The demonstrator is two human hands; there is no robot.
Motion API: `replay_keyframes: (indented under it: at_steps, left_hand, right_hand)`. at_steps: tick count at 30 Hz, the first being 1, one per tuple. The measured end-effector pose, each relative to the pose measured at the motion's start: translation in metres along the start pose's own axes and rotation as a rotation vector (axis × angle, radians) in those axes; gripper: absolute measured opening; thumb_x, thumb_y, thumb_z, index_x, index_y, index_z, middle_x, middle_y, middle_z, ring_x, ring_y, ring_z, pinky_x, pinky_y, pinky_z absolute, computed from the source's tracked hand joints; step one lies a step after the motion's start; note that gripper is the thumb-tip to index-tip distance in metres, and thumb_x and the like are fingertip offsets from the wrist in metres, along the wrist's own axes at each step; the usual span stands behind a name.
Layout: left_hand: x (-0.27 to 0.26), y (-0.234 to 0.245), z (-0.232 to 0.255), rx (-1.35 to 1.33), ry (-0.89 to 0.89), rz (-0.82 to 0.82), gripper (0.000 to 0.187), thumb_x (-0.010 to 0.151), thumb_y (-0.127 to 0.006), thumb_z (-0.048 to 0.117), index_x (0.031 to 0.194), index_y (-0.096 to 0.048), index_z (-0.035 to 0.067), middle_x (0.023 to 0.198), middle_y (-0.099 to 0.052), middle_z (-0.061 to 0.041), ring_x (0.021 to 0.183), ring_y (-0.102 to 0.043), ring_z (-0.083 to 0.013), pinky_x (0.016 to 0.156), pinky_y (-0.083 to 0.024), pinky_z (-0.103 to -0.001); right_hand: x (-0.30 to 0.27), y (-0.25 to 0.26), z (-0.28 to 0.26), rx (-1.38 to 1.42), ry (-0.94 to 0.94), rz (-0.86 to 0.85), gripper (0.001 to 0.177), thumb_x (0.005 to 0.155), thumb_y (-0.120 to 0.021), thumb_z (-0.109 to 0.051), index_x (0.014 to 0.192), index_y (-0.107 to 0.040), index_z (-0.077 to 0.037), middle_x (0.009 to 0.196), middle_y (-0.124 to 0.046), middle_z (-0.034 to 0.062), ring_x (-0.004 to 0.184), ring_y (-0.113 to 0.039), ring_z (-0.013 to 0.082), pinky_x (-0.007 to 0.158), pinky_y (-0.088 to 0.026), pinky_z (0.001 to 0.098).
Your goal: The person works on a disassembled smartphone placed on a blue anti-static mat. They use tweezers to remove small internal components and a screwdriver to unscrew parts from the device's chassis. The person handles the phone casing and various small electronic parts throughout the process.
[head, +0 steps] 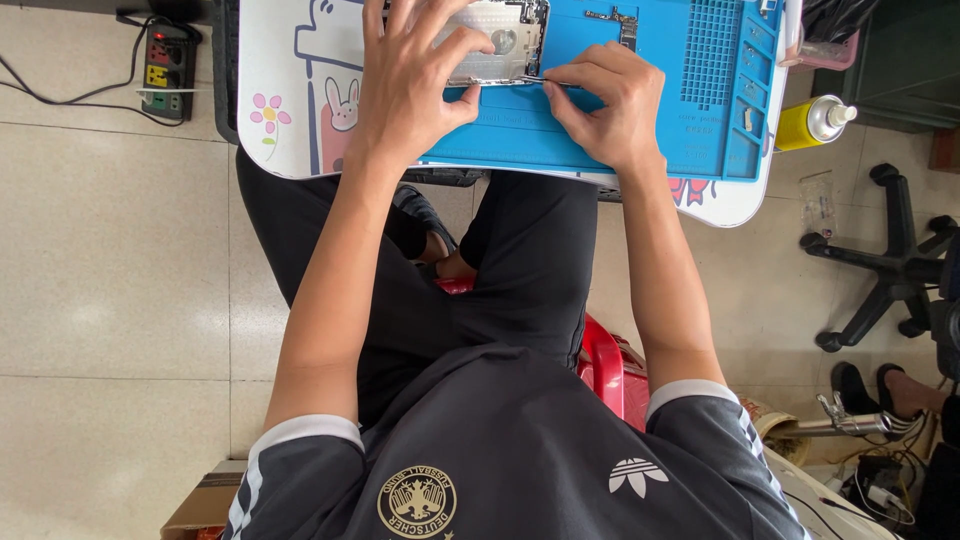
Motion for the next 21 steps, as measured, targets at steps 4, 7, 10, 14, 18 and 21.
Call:
replay_keyframes:
  at_steps: [4, 7, 10, 14, 18, 21]
  left_hand:
    - [-0.001, -0.002, -0.001, -0.014, 0.011, -0.008, 0.042, 0.085, -0.102, 0.02, 0.115, -0.073, 0.02, 0.148, -0.056, -0.007, 0.139, -0.044, -0.0369, 0.112, -0.035, -0.062]
    - [-0.001, -0.003, 0.0, 0.002, 0.012, -0.016, 0.044, 0.085, -0.102, 0.022, 0.117, -0.072, 0.019, 0.148, -0.057, -0.008, 0.138, -0.044, -0.0374, 0.111, -0.035, -0.061]
    - [-0.001, -0.002, -0.001, -0.005, 0.019, -0.016, 0.044, 0.085, -0.102, 0.021, 0.117, -0.073, 0.019, 0.148, -0.057, -0.008, 0.138, -0.044, -0.0371, 0.111, -0.035, -0.061]
    - [-0.002, -0.007, -0.003, -0.009, 0.039, -0.038, 0.044, 0.087, -0.099, 0.024, 0.121, -0.072, 0.019, 0.148, -0.057, -0.01, 0.138, -0.044, -0.0382, 0.111, -0.035, -0.062]
    - [-0.002, -0.009, -0.004, -0.023, 0.052, -0.062, 0.044, 0.088, -0.096, 0.027, 0.123, -0.071, 0.018, 0.147, -0.059, -0.013, 0.138, -0.045, -0.0392, 0.113, -0.033, -0.062]
    - [0.004, 0.002, 0.002, -0.095, 0.019, -0.06, 0.044, 0.088, -0.095, 0.026, 0.123, -0.07, 0.017, 0.146, -0.06, -0.01, 0.138, -0.047, -0.0358, 0.113, -0.033, -0.058]
  right_hand:
    - [0.0, 0.002, -0.001, 0.004, -0.009, 0.014, 0.006, 0.105, -0.078, -0.003, 0.103, -0.083, 0.0, 0.093, -0.077, 0.0139, 0.076, -0.065, 0.0265, 0.067, -0.047, 0.0377]
    - [0.001, 0.003, -0.001, 0.01, -0.007, 0.028, 0.007, 0.105, -0.078, -0.002, 0.102, -0.083, 0.0, 0.092, -0.077, 0.0136, 0.075, -0.065, 0.0262, 0.067, -0.046, 0.0377]
    - [0.002, 0.001, -0.002, 0.013, 0.011, 0.007, 0.006, 0.106, -0.078, -0.003, 0.104, -0.083, 0.001, 0.093, -0.077, 0.0142, 0.076, -0.065, 0.0261, 0.067, -0.045, 0.0375]
    - [0.002, 0.002, -0.003, 0.016, 0.001, 0.001, 0.006, 0.106, -0.079, -0.003, 0.103, -0.083, 0.001, 0.094, -0.077, 0.0141, 0.077, -0.066, 0.0273, 0.068, -0.048, 0.0382]
    - [0.0, 0.009, 0.0, 0.052, -0.092, 0.117, 0.006, 0.106, -0.076, -0.002, 0.104, -0.081, 0.002, 0.089, -0.073, 0.014, 0.076, -0.062, 0.0261, 0.064, -0.044, 0.0383]
    - [0.002, 0.018, -0.001, 0.039, -0.156, 0.248, 0.009, 0.107, -0.072, -0.003, 0.103, -0.077, 0.003, 0.092, -0.072, 0.0147, 0.08, -0.061, 0.0274, 0.063, -0.043, 0.0386]
Point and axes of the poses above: each hand's wrist, its own x-axis towards the middle knuckle, its own y-axis out of the back of the hand, z = x × y, the point moved 5 cm from there along x, towards the middle knuckle
